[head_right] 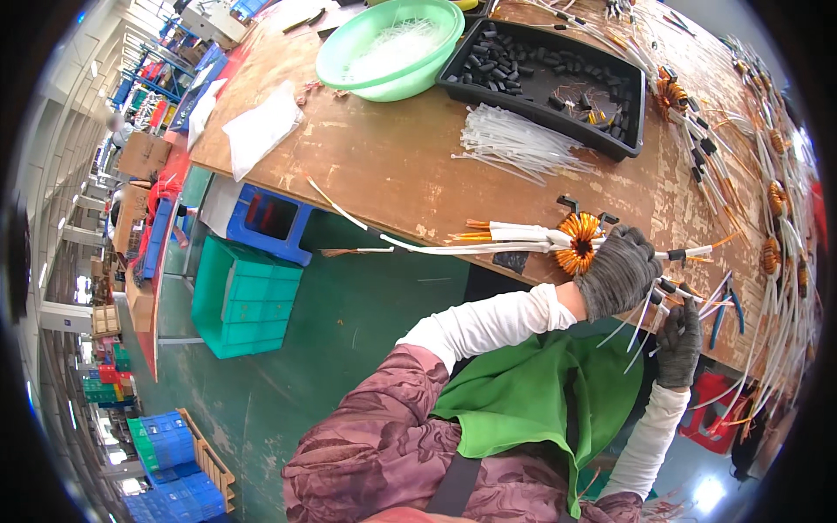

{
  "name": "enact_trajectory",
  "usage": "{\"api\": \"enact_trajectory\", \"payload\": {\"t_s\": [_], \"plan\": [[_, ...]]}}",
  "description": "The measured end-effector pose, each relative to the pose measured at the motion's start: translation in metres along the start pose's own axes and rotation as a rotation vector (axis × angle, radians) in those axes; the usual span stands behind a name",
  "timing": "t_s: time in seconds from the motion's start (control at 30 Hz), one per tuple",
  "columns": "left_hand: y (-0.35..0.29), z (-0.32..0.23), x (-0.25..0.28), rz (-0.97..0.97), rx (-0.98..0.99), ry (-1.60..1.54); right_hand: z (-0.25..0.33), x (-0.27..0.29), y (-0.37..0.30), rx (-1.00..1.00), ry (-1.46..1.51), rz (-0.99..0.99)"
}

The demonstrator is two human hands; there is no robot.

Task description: Assembling wire harnesses by securing cables to a central component using cable ties at an industrial workstation.

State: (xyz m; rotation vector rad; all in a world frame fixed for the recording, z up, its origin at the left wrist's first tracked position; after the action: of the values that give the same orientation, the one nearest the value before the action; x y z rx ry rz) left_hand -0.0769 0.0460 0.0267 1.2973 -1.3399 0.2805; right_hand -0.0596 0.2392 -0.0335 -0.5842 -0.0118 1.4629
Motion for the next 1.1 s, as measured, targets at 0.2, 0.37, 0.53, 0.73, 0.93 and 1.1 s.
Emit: {"api": "enact_trajectory", "payload": {"t_s": [0.2, 0.37, 0.53, 0.73, 0.93, 1.1], "plan": [[0.004, 0.009, -0.002, -0.002, -0.001, -0.038, -0.013, -0.012, 0.025, -0.06, 0.104, 0.058], [0.006, 0.008, 0.01, -0.105, 0.003, -0.093, -0.002, -0.038, 0.01, 0.212, -0.324, 0.09], [-0.002, 0.005, 0.007, -0.119, 0.05, -0.153, -0.024, -0.031, 0.013, -0.004, -0.069, -0.018], [-0.007, -0.009, 0.011, -0.009, -0.01, -0.157, -0.032, -0.021, 0.005, -0.004, 0.089, -0.031], [-0.011, 0.003, -0.037, -0.005, -0.126, 0.074, -0.012, -0.052, -0.007, -0.111, 0.045, 0.141], [0.008, 0.019, 0.017, -0.063, -0.094, -0.191, 0.006, -0.058, -0.008, -0.099, 0.048, 0.226]]}}
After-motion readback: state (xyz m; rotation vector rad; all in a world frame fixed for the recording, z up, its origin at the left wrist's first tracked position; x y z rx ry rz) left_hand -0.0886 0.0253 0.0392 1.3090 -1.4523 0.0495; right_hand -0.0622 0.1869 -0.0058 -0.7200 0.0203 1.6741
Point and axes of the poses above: each hand's wrist, its own y-axis towards the middle knuckle, its own x-axis out of the back of the hand, z = x × y, the point moved 6 cm from there along y, towards the middle knuckle, and after that the axes turned 2 degrees about -x, right-handed, at the moved point
